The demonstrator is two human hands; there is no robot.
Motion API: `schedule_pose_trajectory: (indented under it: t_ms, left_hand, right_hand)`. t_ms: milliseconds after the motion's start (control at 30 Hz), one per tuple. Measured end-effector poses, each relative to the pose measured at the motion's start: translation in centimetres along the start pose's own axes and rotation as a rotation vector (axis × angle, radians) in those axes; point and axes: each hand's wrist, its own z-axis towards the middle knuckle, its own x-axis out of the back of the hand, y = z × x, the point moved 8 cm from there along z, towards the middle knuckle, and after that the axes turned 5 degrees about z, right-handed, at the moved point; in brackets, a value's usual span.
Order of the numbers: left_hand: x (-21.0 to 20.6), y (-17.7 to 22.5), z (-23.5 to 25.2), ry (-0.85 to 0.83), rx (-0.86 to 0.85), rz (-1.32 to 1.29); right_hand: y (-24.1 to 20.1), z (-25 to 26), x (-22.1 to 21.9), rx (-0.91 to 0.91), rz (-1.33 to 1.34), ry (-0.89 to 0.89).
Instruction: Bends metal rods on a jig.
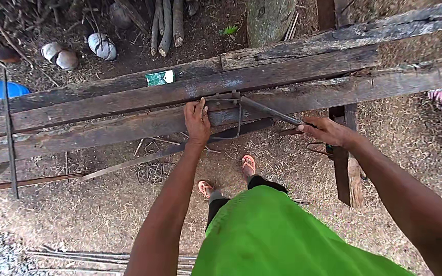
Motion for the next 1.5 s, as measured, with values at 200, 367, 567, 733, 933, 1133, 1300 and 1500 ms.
schedule_pose_trajectory:
  t_ms: [200, 367, 567, 733, 933, 1133, 1300, 1500]
  left_hand:
    - [-0.1, -0.2, -0.1, -0.017, 0.009, 0.018]
    - [-0.1, -0.2, 0.0, -0.012, 0.005, 0.02]
    - [-0.1, 0.0, -0.1, -0.009, 0.014, 0.027]
    - [-0.3, -0.3, -0.2, 0.0, 0.008, 0.055]
    - [-0.3, -0.1, -0.2, 0.016, 0.004, 0.068]
    - [-0.4, 0.1, 0.1, 0.01, -0.007, 0.058]
    - [-0.1, 0.3, 0.4, -0.045, 0.0, 0.041]
    - [-0.2, 0.3, 0.3, -0.144, 0.034, 0.028]
  right_hand:
    - [-0.4, -0.1, 1.5, 0.087, -0.268, 0.197]
    - [0.2, 0.9, 1.6, 0.061, -0.309, 0.112]
    - [-0.8, 0.1, 0.6, 0.037, -0.427, 0.168]
    - [-1.4, -0.7, 0.3, -0.119, -0.402, 0.171]
    - [-2.0, -1.5, -0.4, -0.182, -0.375, 0.183]
    - [-3.5, -4.0, -6.0, -0.358, -0.225, 0.352]
    - [-9.5, -4.9, -16.5, -0.668, 0.074, 0.459]
    - [-9.0, -5.2, -17.3, -0.49, 0.169, 0.493]
